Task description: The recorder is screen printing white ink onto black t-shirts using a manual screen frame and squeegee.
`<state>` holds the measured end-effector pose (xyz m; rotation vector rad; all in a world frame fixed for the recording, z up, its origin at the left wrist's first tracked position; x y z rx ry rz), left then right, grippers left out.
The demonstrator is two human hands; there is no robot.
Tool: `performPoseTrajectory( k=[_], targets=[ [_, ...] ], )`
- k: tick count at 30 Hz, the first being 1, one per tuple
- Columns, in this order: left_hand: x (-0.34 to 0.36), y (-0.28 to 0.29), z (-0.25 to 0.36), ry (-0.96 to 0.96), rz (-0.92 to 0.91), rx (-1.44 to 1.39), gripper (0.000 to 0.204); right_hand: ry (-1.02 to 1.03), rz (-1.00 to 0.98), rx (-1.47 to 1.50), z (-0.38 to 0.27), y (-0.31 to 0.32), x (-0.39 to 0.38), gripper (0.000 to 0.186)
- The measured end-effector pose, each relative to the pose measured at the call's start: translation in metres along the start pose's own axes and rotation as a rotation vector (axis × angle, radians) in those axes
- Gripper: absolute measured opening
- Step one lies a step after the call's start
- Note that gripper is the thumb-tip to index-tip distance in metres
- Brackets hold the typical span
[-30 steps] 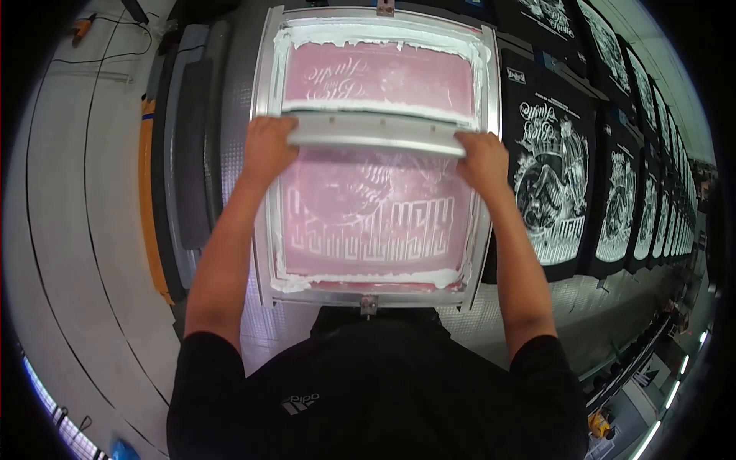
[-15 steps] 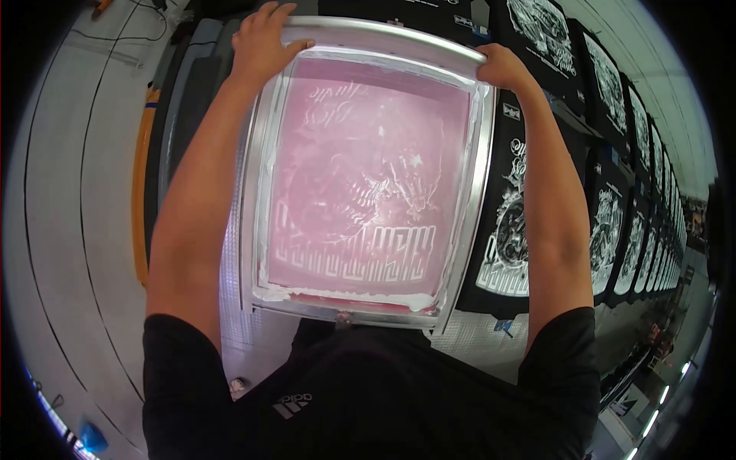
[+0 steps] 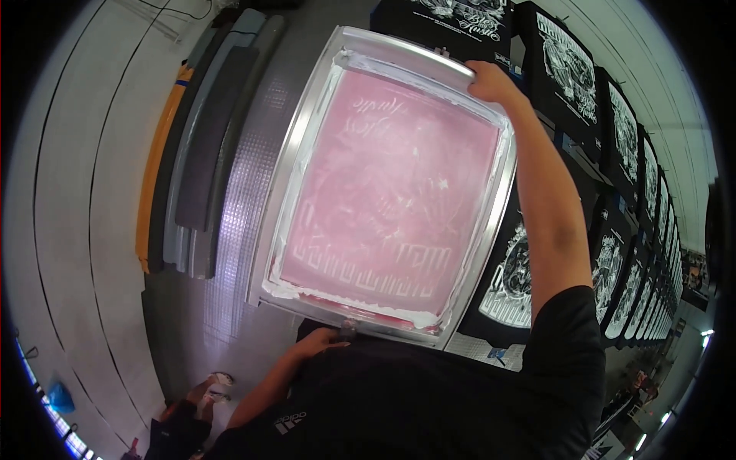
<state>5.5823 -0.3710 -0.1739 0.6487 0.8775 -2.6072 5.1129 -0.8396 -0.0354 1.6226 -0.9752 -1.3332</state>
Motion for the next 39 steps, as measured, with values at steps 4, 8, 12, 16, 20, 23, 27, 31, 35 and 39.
performPoseTrajectory(
  k=[4, 8, 12, 16, 20, 23, 27, 31, 35, 39],
  targets=[
    [-0.004, -0.001, 0.006, 0.145, 0.050, 0.267, 0.051, -0.137, -0.036, 0.002, -0.025, -0.011, -0.007, 0.056],
    [0.005, 0.002, -0.012, 0.183, 0.056, 0.272, 0.048, -0.088, -0.075, 0.016, -0.039, -0.039, -0.059, 0.057],
    [0.011, 0.004, -0.010, 0.081, 0.092, 0.273, 0.044, 0.007, -0.112, 0.026, -0.104, -0.088, -0.147, 0.047],
    [0.007, 0.002, 0.005, 0.179, 0.108, 0.352, 0.044, -0.118, -0.167, 0.110, -0.209, -0.134, -0.265, 0.036],
    [0.008, -0.002, 0.009, 0.177, 0.181, 0.389, 0.045, -0.138, -0.167, 0.194, -0.291, -0.184, -0.371, 0.033],
    [0.012, -0.006, 0.001, 0.346, 0.195, 0.440, 0.040, -0.035, 0.024, 0.238, -0.325, -0.213, -0.421, 0.024],
    [0.010, -0.007, 0.002, 0.009, 0.312, 0.676, 0.039, -0.039, 0.053, 0.229, -0.332, -0.217, -0.430, 0.033],
    [-0.003, -0.022, 0.028, 0.288, 0.297, 0.510, 0.042, -0.063, 0.077, 0.198, -0.301, -0.189, -0.431, 0.030],
    [-0.036, -0.012, 0.036, 0.298, 0.313, 0.715, 0.048, -0.188, 0.043, 0.187, -0.227, -0.176, -0.453, 0.029],
    [-0.121, 0.085, 0.035, -0.212, 0.895, 0.394, 0.020, -0.334, -0.083, 0.793, -0.175, -0.196, -0.463, 0.040]
  ],
)
Point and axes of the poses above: each hand's wrist, its own x-axis towards the middle knuckle, its own y-axis out of the back of the hand, z = x × y, the point moved 2 cm from there along x, towards the middle knuckle, and after that the axes turned 13 degrees about -z, right-handed, at the moved point
